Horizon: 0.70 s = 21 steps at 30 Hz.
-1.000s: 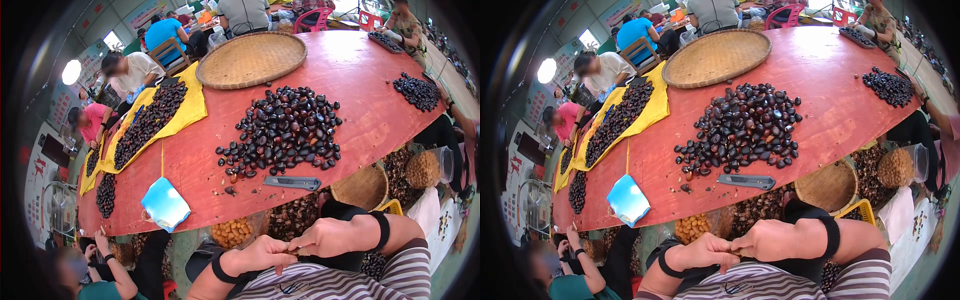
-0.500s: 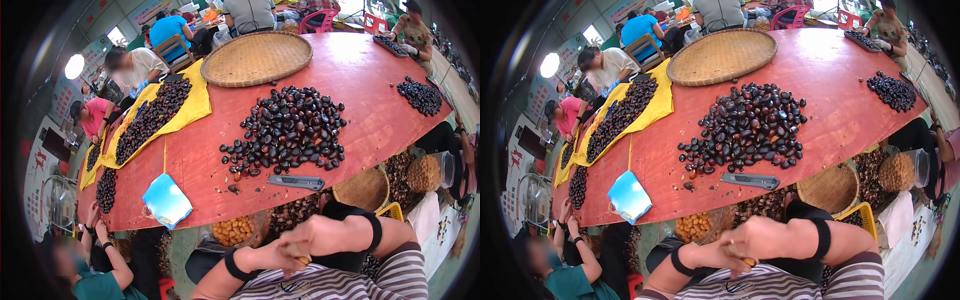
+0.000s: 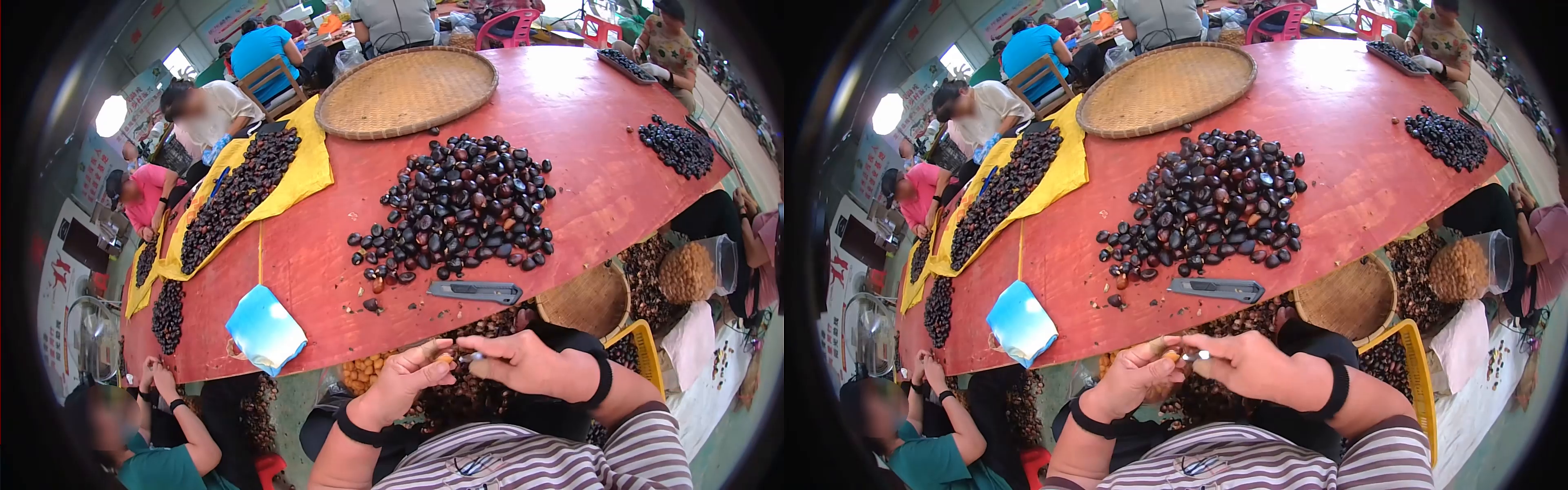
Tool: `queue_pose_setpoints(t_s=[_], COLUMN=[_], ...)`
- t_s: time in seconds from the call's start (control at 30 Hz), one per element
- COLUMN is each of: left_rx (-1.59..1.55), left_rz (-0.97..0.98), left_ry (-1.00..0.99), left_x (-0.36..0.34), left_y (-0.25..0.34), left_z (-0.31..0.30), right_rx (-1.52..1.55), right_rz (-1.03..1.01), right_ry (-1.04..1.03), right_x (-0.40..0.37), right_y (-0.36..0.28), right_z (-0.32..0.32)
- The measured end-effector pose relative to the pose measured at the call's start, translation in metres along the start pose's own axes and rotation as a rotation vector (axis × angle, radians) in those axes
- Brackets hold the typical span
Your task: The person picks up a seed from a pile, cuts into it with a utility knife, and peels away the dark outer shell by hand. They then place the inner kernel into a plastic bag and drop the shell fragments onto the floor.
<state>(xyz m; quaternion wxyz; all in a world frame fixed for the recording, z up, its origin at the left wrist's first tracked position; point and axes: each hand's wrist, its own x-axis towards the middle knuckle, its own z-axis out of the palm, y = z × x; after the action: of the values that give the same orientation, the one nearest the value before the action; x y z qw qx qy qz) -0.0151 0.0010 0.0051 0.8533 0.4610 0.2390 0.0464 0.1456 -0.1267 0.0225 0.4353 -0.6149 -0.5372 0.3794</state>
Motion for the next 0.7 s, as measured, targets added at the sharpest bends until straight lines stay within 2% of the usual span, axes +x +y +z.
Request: queue_pose_setpoints(t_s=[0.07,0.27,0.37,0.57,0.7], left_rx=[-0.006,-0.086,-0.130,-0.086,-0.055], left_rz=[-0.035,-0.055,-0.053,-0.048,-0.057], left_ry=[-0.004,-0.036,-0.047,-0.015,-0.023], left_x=[-0.001,-0.005,-0.005,0.000,0.000], left_y=[-0.001,0.001,-0.002,-0.004,-0.004], left_z=[-0.001,0.004,0.005,0.012,0.012], right_rx=[0.079,0.148,0.159,-0.132,-0.230], right_rz=[-0.072,-0.024,-0.111,-0.209,-0.187], right_ry=[-0.008,-0.013,0.045,0.169,0.129], right_x=[0.001,0.003,0.004,0.005,0.004], right_y=[0.003,0.003,0.011,0.012,0.008], right_z=[0.008,0.011,0.015,0.016,0.012])
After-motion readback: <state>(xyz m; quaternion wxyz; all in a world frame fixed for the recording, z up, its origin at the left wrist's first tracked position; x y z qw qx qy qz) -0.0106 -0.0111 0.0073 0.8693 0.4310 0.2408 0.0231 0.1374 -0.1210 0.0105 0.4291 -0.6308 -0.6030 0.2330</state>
